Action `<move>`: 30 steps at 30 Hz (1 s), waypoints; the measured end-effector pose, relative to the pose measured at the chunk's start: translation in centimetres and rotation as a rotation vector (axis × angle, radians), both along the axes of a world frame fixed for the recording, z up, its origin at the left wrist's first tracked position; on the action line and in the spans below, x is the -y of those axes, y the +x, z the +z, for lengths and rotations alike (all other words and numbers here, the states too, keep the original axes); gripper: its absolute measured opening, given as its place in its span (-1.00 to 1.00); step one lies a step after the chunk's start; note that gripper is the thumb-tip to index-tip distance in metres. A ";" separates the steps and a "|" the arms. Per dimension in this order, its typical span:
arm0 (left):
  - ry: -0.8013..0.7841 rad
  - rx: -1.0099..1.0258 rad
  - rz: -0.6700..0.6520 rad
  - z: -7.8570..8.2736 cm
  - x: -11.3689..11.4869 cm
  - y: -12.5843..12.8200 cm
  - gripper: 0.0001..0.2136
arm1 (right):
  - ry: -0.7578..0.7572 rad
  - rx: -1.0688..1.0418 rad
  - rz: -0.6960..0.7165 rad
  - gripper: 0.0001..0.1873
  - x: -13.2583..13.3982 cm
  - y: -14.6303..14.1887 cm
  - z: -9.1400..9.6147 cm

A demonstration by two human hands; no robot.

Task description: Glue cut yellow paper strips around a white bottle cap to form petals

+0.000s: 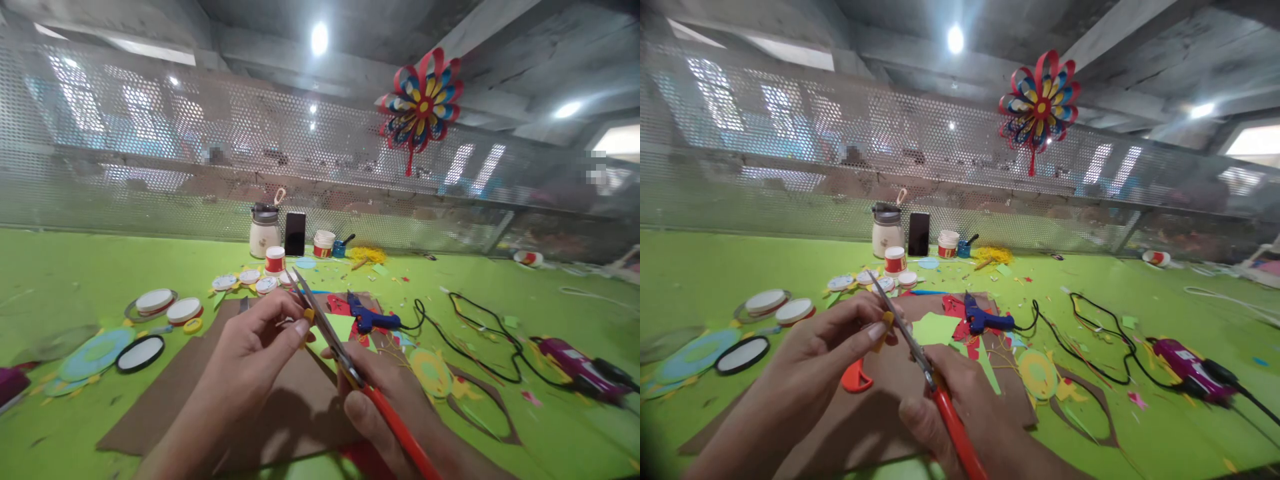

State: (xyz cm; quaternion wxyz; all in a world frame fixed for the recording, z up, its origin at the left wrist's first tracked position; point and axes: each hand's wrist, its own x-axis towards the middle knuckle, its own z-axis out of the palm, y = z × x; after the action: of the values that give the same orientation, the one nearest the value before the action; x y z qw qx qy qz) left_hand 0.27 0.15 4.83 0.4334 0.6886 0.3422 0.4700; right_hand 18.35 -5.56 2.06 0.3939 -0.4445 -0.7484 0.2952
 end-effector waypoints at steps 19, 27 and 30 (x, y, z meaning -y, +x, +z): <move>-0.200 0.061 -0.154 0.1 -0.3 0.1 -0.83 | -0.134 -0.455 -0.178 -0.59 -0.7 0.6 -1.2; -0.534 0.153 -0.391 -0.6 -0.3 0.8 -0.86 | -0.150 -0.665 -0.103 -0.77 -1.5 1.4 -0.3; -0.610 0.167 -0.431 -0.6 -0.2 1.0 -0.87 | -0.169 -0.699 -0.055 -0.78 -1.5 1.4 -0.2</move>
State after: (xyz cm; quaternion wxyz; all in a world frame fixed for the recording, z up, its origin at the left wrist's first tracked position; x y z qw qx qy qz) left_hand 1.28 0.33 4.25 0.7337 0.5435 0.2773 0.2992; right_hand 19.78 -4.09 1.87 0.5958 -0.3676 -0.5290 0.4796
